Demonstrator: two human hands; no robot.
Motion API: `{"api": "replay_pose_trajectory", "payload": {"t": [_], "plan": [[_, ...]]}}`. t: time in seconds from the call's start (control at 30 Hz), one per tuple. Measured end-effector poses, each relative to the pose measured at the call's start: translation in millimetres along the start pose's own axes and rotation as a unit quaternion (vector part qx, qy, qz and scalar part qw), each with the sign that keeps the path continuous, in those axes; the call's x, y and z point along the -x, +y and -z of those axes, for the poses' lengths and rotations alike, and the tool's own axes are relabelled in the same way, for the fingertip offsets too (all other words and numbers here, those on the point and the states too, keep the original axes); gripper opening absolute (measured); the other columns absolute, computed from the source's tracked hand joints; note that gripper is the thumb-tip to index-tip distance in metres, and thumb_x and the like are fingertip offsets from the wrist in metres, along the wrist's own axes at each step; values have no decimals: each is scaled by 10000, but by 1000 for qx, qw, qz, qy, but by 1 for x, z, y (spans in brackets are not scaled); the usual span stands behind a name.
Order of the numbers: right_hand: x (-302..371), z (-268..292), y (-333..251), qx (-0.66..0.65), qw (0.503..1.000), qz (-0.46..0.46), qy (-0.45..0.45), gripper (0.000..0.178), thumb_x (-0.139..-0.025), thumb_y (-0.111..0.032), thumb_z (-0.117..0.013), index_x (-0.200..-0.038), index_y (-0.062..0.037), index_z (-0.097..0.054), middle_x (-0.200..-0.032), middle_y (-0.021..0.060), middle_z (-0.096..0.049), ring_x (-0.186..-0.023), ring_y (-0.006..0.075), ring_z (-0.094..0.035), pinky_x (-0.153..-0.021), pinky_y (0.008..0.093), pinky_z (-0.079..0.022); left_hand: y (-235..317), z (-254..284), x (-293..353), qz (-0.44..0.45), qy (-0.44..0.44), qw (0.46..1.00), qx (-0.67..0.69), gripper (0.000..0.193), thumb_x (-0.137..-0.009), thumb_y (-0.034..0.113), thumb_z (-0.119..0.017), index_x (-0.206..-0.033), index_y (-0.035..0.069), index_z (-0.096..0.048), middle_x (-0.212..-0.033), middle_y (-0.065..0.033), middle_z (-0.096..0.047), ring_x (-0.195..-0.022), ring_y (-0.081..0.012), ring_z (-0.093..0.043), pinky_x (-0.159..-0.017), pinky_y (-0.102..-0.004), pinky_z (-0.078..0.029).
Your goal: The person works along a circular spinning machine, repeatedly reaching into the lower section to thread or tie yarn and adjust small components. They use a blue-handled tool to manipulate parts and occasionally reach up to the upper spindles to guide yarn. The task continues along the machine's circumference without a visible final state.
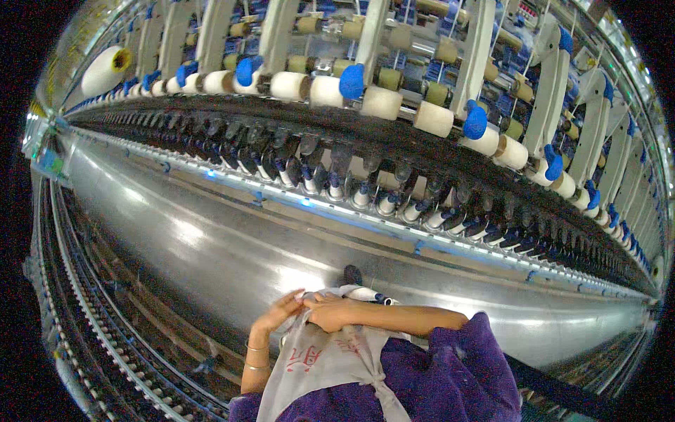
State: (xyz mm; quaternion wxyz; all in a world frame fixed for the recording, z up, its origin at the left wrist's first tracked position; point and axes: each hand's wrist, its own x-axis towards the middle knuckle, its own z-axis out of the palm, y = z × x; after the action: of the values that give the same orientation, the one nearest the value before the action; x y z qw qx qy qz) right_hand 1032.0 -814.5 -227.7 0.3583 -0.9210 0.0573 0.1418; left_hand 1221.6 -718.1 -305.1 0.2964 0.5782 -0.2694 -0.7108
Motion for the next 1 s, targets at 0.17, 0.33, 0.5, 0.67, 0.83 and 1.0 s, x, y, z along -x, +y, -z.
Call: {"api": "replay_pose_trajectory", "payload": {"t": [0.17,0.33,0.5,0.67,0.83,1.0], "plan": [[-37,1,29,45,998,32,23,167,-735,-73,-542,-799,19,-666,-1054,176,-522,-1018,331,-498,-775,412,-481,160,-21,-36,-307,123,940,-87,219,-887,89,-586,-1082,-8,-606,-993,-77,-639,-897,-120,-596,-789,-240,-467],[-21,30,20,-59,950,22,307,116,-740,-133,-590,-774,-30,-629,-1006,113,-515,-951,273,-518,-729,373,-473,240,-46,-80,-448,75,888,-70,135,-851,46,-617,-975,6,-654,-868,-53,-630,-760,-84,-578,-693,-211,-463],[-4,46,-12,-273,897,-89,335,81,-748,-87,-595,-814,-64,-553,-815,77,-545,-814,277,-540,-686,386,-446,291,-56,-90,-490,108,850,-162,142,-808,65,-676,-932,-3,-664,-788,-27,-618,-690,-50,-554,-610,-179,-441],[0,55,-42,-193,907,-263,266,118,-755,-81,-572,-870,-57,-573,-837,89,-581,-854,295,-579,-688,395,-463,328,-90,-132,-476,39,873,-98,261,-791,116,-702,-984,-45,-632,-723,-97,-677,-542,-74,-576,-469,-214,-445],[13,57,-69,-191,865,-343,311,204,-850,-146,-543,-1029,-77,-614,-854,122,-580,-842,323,-597,-708,397,-488,344,-112,-157,-491,-30,869,-50,217,-850,154,-637,-948,-39,-638,-715,-99,-680,-506,-86,-578,-438,-208,-420],[28,68,-60,-216,778,-361,466,240,-937,-226,-489,-1024,-36,-607,-773,134,-585,-703,286,-610,-647,350,-501,324,-72,-145,-491,30,871,-5,174,-888,129,-588,-937,-23,-657,-660,-75,-649,-484,-70,-525,-436,-194,-393]]}}
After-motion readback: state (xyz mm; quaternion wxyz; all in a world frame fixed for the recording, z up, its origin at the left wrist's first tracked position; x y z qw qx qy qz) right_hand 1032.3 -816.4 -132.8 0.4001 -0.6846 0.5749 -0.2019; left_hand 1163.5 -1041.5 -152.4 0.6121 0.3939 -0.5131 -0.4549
